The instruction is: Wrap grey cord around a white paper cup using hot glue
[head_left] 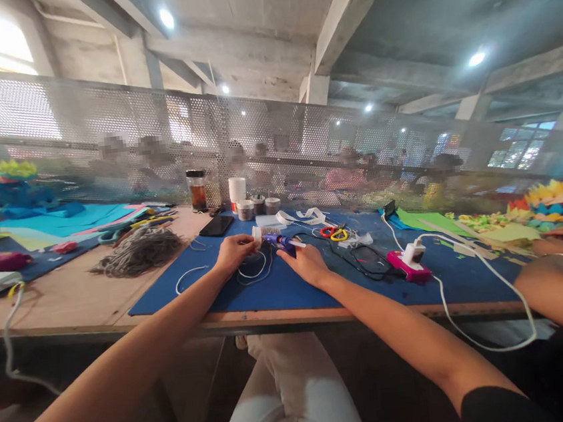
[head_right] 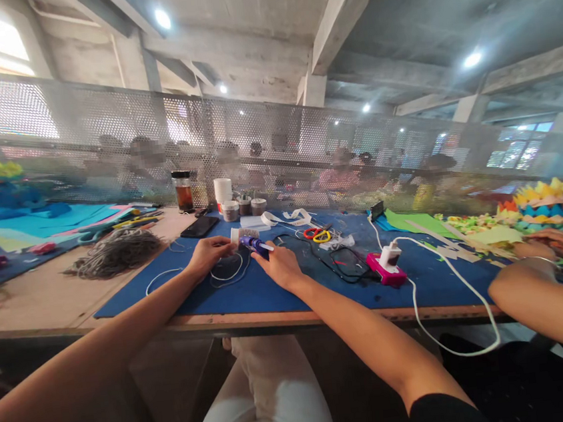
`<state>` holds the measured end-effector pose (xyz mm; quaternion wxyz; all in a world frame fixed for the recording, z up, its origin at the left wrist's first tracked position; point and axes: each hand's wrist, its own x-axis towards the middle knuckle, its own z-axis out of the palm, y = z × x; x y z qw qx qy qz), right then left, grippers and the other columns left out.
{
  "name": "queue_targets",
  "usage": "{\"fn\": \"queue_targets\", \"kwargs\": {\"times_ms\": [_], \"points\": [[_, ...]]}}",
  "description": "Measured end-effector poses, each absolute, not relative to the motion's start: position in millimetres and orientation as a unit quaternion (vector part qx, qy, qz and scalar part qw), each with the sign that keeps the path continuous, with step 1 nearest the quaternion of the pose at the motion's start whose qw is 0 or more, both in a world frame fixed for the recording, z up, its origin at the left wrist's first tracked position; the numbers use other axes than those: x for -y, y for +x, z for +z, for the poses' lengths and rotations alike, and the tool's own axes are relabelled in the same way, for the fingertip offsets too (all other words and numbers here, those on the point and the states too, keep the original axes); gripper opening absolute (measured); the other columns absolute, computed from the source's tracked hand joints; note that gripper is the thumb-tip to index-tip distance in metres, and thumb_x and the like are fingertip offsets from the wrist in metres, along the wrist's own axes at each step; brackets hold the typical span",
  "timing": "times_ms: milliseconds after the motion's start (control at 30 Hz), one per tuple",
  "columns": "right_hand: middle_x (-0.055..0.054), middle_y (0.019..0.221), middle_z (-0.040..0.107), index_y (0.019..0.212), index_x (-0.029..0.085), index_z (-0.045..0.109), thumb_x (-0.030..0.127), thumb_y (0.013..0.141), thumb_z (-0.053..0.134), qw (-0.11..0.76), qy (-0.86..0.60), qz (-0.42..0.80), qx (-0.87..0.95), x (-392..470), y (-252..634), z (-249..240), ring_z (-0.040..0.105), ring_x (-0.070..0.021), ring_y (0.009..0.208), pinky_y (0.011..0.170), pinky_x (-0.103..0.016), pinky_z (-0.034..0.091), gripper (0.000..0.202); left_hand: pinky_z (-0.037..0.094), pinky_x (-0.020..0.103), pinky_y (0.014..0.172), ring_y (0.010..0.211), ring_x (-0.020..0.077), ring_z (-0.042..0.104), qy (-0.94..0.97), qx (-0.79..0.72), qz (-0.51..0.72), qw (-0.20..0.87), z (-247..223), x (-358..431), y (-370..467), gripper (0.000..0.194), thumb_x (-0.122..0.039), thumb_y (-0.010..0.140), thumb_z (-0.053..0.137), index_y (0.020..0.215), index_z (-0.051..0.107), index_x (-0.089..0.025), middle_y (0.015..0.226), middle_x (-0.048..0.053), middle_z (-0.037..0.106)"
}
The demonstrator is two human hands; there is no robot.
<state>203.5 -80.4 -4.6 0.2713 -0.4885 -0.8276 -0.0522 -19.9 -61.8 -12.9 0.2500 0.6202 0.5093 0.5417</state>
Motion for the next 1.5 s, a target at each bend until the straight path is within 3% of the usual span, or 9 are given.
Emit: {"fn": "queue_targets", "kwargs": {"times_ms": [1500], "points": [[-0.007,0.101,0.070,0.120,0.023,0.057,0.057,0.093,0.035,0.303,-0.472,-0.064,0.825,74.4,205.6,-8.0,0.064,-0.0217,0.094,0.080,-0.028,0.043,0.049,0.046,0.027,0.062,0.062,0.0200,0.065,0.646,-0.520,0.513,0.223,-15.2,60.5,-20.5,0.034,-0.045,0.067,0.067,0.081,0.072,-0.014,0.063,0.005,0.070]]}}
